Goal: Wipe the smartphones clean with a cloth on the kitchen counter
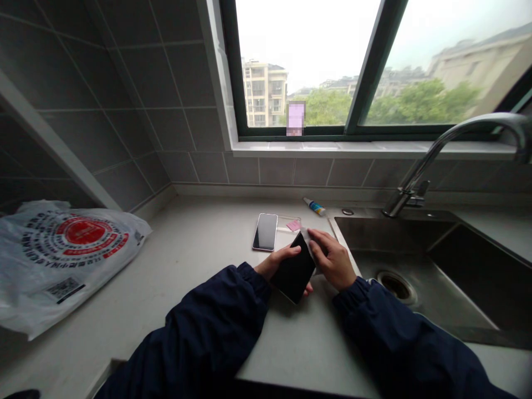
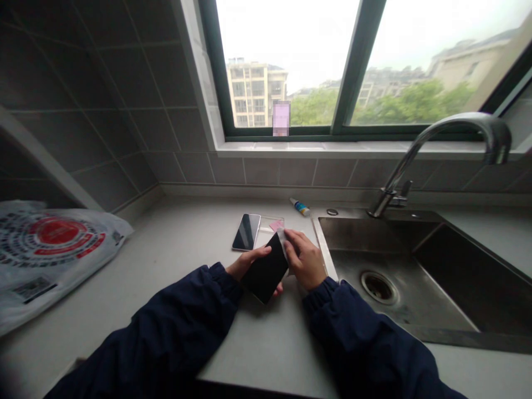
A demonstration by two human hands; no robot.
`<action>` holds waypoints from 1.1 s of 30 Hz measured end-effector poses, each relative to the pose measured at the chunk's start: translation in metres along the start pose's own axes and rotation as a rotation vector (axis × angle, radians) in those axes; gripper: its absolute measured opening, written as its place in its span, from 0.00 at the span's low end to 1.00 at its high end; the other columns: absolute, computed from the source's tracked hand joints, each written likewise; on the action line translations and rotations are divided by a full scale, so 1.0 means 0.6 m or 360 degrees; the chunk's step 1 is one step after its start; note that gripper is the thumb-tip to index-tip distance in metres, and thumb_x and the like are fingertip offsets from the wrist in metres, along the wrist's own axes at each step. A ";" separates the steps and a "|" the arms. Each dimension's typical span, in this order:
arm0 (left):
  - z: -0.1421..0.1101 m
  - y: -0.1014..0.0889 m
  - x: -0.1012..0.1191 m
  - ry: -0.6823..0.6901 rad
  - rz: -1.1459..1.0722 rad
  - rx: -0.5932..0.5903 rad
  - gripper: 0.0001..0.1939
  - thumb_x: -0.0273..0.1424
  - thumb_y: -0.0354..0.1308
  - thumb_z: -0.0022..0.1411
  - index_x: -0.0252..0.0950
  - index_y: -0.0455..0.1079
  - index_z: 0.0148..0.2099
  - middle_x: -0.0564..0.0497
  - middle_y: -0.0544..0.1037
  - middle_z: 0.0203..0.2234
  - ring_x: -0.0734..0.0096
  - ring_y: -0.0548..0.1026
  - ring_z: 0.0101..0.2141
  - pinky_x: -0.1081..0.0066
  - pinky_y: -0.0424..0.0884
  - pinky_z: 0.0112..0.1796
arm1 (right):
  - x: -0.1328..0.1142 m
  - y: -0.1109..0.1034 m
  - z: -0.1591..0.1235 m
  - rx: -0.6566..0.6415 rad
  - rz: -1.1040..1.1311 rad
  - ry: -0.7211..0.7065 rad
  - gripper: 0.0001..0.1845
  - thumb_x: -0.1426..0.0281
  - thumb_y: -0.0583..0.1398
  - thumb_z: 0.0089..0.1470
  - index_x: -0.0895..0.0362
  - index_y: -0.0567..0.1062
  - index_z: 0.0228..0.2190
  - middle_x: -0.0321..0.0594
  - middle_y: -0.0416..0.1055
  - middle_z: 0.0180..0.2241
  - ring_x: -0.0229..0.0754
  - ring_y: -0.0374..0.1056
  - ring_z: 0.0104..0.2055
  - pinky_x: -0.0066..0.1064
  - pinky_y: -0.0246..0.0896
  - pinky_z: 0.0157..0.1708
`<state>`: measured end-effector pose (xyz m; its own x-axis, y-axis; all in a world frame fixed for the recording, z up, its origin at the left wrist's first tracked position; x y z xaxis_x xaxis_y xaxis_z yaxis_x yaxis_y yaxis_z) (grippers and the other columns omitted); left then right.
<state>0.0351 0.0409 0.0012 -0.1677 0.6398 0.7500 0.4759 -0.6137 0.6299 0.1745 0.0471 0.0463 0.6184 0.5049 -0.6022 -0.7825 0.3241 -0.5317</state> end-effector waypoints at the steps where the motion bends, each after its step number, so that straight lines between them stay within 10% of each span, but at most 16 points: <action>1: -0.001 0.003 -0.002 -0.0031 0.0023 -0.0022 0.34 0.53 0.60 0.57 0.27 0.65 0.50 0.35 0.80 0.31 0.51 0.82 0.32 0.60 0.78 0.35 | -0.001 0.000 0.000 -0.0002 0.0023 0.0006 0.20 0.63 0.56 0.65 0.54 0.76 0.54 0.48 0.76 0.53 0.51 0.72 0.56 0.44 0.66 0.58; 13: -0.002 0.011 0.005 0.0169 0.0149 -0.0051 0.38 0.51 0.59 0.60 0.38 0.51 0.64 0.44 0.78 0.32 0.50 0.82 0.30 0.58 0.77 0.30 | 0.021 0.000 0.002 -0.0028 0.0221 0.0300 0.23 0.56 0.58 0.62 0.55 0.78 0.52 0.47 0.78 0.52 0.53 0.74 0.55 0.45 0.67 0.57; 23: -0.005 0.014 0.015 0.0288 0.0122 -0.0036 0.28 0.48 0.59 0.62 0.40 0.54 0.56 0.48 0.77 0.28 0.49 0.82 0.30 0.58 0.78 0.29 | 0.028 -0.009 0.002 0.0107 0.0148 0.0363 0.22 0.52 0.59 0.60 0.55 0.81 0.45 0.47 0.82 0.43 0.54 0.78 0.45 0.44 0.72 0.47; 33: -0.010 0.009 0.000 -0.0090 0.0079 -0.0058 0.33 0.56 0.59 0.56 0.29 0.69 0.46 0.36 0.80 0.30 0.52 0.82 0.32 0.60 0.77 0.35 | 0.026 -0.006 0.000 0.0051 0.0154 0.0356 0.22 0.54 0.58 0.61 0.54 0.80 0.47 0.47 0.81 0.46 0.55 0.77 0.49 0.46 0.71 0.51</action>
<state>0.0325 0.0349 0.0058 -0.0953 0.6327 0.7685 0.4504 -0.6610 0.6001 0.1872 0.0541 0.0389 0.5383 0.3462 -0.7684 -0.8387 0.3100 -0.4478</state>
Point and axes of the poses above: each hand's wrist, its own z-axis towards the middle knuckle, its own y-axis out of the palm, x = y × z, the point moved 6 cm from there along z, towards the middle knuckle
